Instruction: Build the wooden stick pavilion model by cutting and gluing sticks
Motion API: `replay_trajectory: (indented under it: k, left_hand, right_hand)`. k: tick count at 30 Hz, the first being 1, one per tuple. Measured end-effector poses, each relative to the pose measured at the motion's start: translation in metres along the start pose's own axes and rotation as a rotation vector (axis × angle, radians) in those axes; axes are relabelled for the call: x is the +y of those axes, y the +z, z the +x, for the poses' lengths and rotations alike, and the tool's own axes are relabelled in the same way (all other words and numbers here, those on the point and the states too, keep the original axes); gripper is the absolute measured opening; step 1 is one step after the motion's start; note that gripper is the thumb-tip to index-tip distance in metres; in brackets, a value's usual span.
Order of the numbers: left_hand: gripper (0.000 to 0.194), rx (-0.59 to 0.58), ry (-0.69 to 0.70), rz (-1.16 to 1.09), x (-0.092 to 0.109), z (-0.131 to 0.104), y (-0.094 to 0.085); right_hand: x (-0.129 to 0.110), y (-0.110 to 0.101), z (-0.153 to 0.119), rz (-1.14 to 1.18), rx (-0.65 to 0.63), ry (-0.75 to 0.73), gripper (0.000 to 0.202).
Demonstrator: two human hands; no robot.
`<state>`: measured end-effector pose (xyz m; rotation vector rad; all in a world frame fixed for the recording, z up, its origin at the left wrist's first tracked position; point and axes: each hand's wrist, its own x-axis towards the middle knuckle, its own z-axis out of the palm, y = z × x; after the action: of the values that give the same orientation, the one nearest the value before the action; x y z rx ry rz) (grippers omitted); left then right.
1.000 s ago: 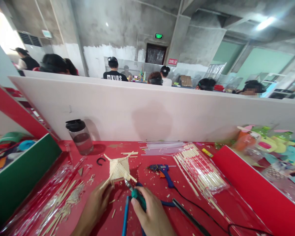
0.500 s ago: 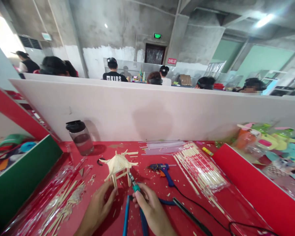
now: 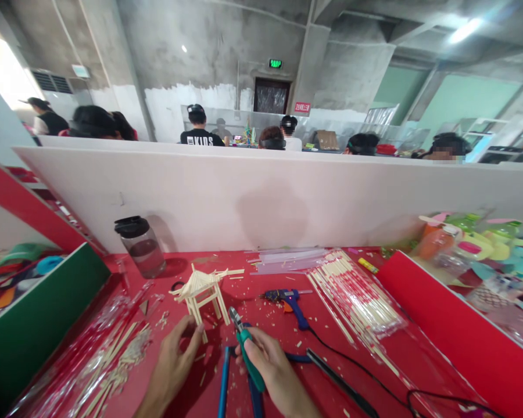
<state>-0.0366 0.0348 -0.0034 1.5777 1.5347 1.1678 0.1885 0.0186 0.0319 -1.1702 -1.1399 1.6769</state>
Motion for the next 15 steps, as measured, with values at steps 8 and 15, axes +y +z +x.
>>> replay_trajectory:
  k: [8, 15]
  left_hand:
    - [0.031, 0.003, -0.020, -0.023, -0.005, -0.001, -0.003]
    - [0.034, -0.038, -0.032, -0.060, -0.003, -0.006, -0.007]
  right_hand:
    - [0.002, 0.016, 0.006, 0.355, -0.061, 0.092, 0.043]
    - [0.004, 0.036, 0.014, 0.573, -0.146, 0.119, 0.041]
